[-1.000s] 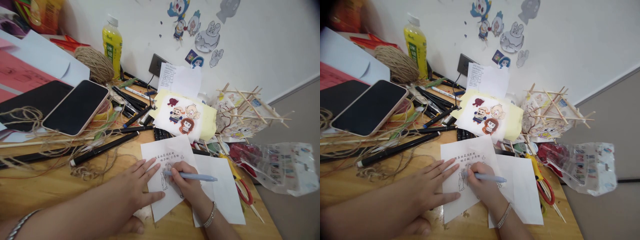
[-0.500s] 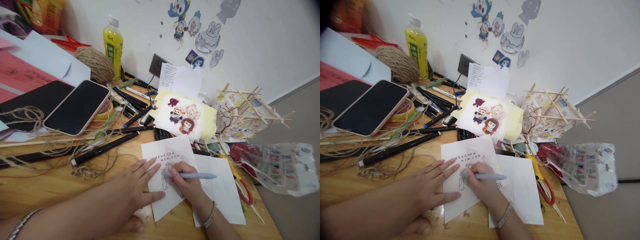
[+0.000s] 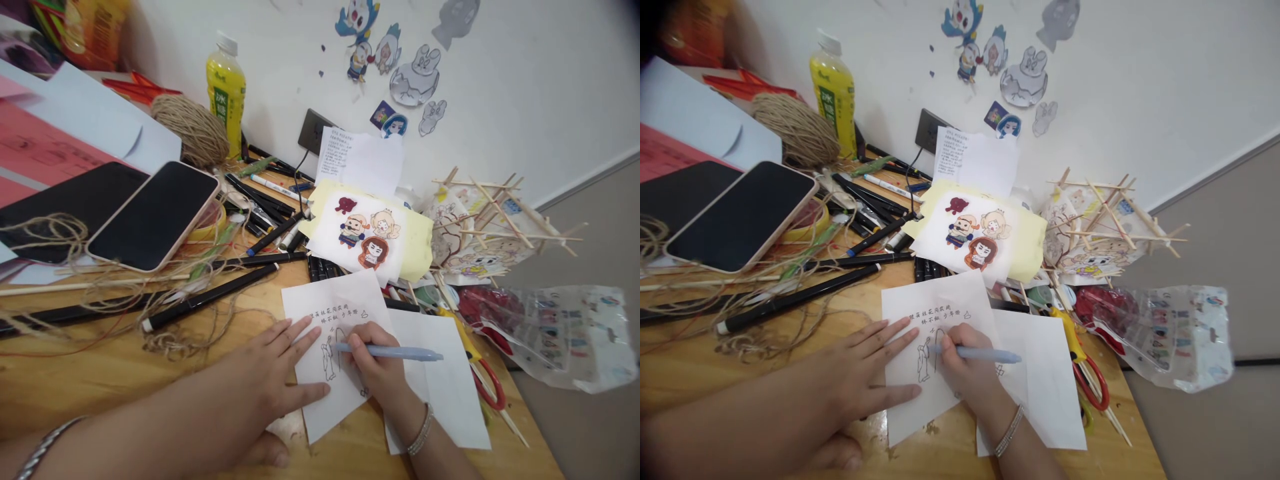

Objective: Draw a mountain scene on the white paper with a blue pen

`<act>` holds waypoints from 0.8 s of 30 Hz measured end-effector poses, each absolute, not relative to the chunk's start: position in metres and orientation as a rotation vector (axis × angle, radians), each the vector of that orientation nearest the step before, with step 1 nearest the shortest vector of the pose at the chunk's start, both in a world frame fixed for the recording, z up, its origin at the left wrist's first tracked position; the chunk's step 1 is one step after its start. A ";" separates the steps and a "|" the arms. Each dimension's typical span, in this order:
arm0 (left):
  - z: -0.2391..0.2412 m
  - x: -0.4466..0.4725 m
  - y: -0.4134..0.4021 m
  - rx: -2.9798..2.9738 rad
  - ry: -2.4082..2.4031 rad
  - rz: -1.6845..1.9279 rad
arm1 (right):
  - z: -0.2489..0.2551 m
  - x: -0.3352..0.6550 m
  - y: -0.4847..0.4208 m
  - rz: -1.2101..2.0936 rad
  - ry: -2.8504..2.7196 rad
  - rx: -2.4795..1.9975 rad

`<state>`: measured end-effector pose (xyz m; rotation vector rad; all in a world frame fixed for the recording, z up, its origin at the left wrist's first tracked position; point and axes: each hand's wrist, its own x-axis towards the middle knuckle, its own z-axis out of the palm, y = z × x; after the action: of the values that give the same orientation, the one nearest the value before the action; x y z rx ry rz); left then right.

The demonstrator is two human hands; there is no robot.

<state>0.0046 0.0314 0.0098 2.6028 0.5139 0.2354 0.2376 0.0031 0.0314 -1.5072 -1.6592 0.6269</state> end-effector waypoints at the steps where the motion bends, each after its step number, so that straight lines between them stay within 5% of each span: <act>1: 0.019 0.005 0.032 2.589 0.523 0.181 | 0.031 0.238 0.003 0.608 -1.597 -1.501; 10: 0.084 0.010 0.037 2.601 0.646 -0.168 | 0.039 0.231 0.010 0.425 -1.082 -1.357; 24: 0.005 0.008 0.059 2.788 1.191 0.152 | 0.029 0.270 0.018 0.168 -1.380 -1.472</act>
<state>0.0076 0.0594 0.0054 2.7885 1.1912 0.1522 0.2702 0.0184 0.0291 -1.4717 -1.3801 0.1685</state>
